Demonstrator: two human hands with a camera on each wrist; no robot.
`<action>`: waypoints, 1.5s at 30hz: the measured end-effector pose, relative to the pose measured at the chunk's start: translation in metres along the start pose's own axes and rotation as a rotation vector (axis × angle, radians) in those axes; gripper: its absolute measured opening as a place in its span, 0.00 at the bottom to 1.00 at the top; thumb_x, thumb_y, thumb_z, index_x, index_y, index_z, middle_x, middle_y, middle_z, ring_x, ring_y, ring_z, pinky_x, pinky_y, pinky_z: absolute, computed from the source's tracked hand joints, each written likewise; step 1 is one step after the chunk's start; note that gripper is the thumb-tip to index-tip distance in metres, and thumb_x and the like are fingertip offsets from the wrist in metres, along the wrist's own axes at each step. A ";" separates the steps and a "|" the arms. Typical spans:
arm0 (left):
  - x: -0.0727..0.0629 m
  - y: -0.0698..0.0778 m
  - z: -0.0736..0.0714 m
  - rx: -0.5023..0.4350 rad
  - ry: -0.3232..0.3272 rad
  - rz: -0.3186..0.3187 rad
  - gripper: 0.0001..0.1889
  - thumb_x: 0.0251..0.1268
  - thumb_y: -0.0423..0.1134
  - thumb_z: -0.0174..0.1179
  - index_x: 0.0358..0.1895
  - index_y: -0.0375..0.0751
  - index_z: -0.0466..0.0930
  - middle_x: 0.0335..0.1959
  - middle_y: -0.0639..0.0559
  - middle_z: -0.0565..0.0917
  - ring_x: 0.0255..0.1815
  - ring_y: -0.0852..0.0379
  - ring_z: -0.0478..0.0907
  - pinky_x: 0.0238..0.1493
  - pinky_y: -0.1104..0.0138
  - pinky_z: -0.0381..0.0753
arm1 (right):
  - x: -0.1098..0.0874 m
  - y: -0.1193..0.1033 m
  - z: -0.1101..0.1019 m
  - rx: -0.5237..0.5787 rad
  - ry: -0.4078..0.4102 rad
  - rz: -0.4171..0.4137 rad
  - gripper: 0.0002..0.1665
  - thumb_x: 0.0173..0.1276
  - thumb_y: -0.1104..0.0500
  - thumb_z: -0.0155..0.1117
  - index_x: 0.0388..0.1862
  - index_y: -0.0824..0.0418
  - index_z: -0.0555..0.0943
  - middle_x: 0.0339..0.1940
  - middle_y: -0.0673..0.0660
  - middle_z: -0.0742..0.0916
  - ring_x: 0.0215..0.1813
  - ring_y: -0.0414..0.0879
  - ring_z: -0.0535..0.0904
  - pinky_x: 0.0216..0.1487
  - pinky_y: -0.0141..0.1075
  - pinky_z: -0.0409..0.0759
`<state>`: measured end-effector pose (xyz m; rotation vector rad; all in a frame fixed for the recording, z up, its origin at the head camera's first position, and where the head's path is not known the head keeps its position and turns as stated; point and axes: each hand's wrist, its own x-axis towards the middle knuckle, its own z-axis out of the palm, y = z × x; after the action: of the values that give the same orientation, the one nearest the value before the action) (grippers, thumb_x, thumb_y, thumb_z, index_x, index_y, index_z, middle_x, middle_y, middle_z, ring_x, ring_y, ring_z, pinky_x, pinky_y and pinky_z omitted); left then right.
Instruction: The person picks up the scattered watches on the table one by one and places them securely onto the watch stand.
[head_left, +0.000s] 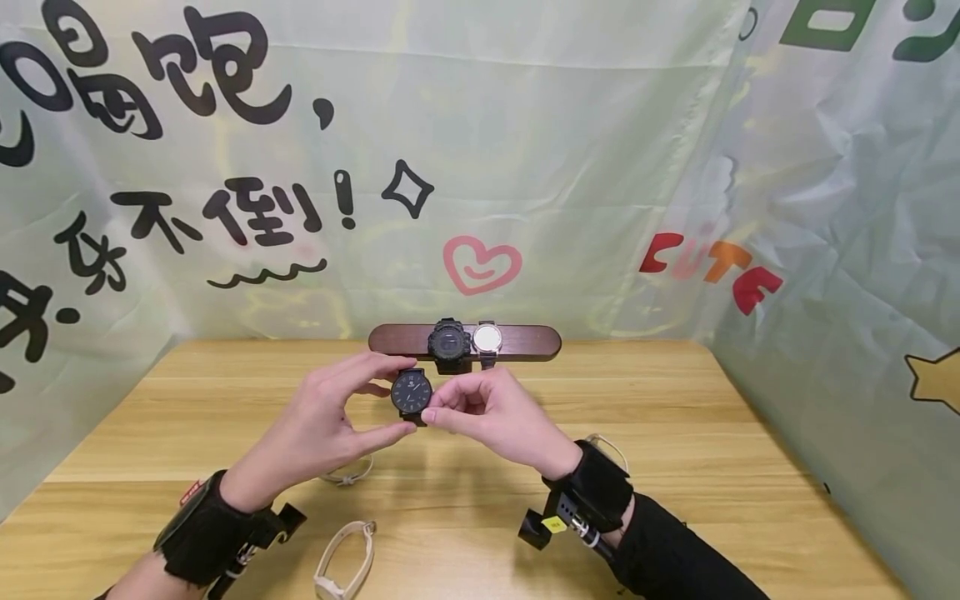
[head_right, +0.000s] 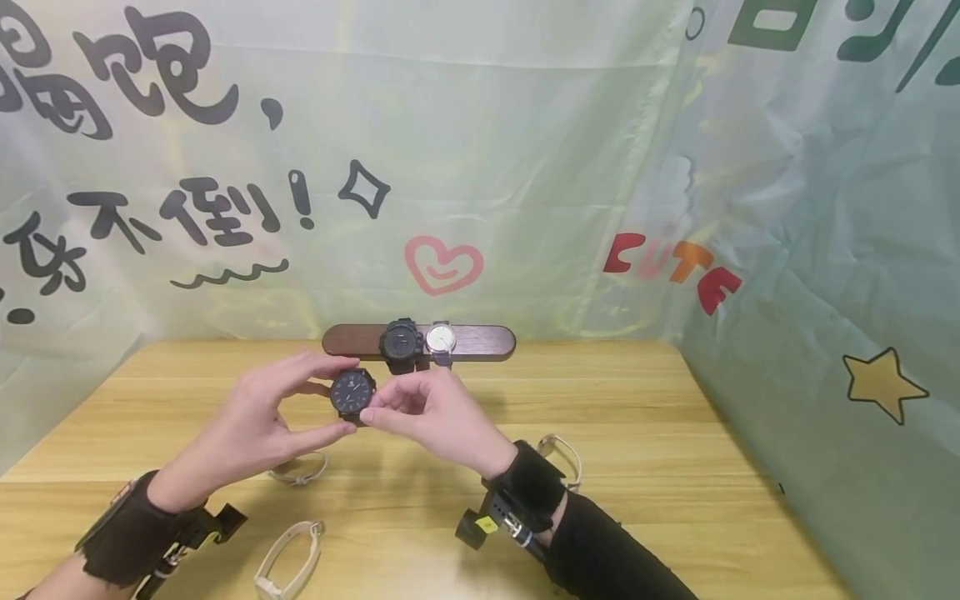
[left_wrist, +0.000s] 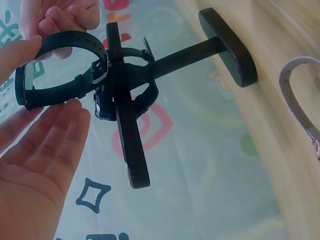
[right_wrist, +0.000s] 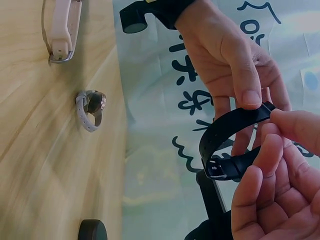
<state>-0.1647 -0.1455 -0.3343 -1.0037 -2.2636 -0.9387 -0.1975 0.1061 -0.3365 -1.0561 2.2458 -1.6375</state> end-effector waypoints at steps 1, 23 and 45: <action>0.000 0.000 0.000 0.003 0.004 0.007 0.37 0.51 0.32 0.85 0.67 0.44 0.82 0.57 0.53 0.89 0.52 0.58 0.89 0.49 0.70 0.91 | 0.000 0.000 0.000 0.001 -0.004 -0.001 0.05 0.73 0.60 0.74 0.40 0.61 0.91 0.34 0.53 0.91 0.29 0.37 0.76 0.33 0.27 0.74; 0.001 -0.010 -0.008 0.053 0.022 0.040 0.32 0.52 0.30 0.83 0.64 0.44 0.85 0.54 0.53 0.92 0.49 0.57 0.91 0.48 0.67 0.93 | 0.000 -0.009 -0.022 -0.159 -0.067 -0.045 0.10 0.75 0.57 0.72 0.51 0.57 0.92 0.43 0.53 0.95 0.35 0.39 0.87 0.38 0.31 0.85; -0.003 -0.026 -0.036 0.191 0.059 -0.057 0.32 0.50 0.29 0.84 0.63 0.41 0.85 0.51 0.49 0.92 0.48 0.52 0.91 0.45 0.63 0.94 | -0.014 -0.014 -0.103 -0.572 0.198 0.058 0.19 0.72 0.55 0.77 0.60 0.54 0.89 0.49 0.49 0.93 0.50 0.43 0.89 0.50 0.39 0.82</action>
<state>-0.1773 -0.1862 -0.3230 -0.8226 -2.2926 -0.7476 -0.2336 0.1920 -0.2881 -0.9471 2.9459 -1.1361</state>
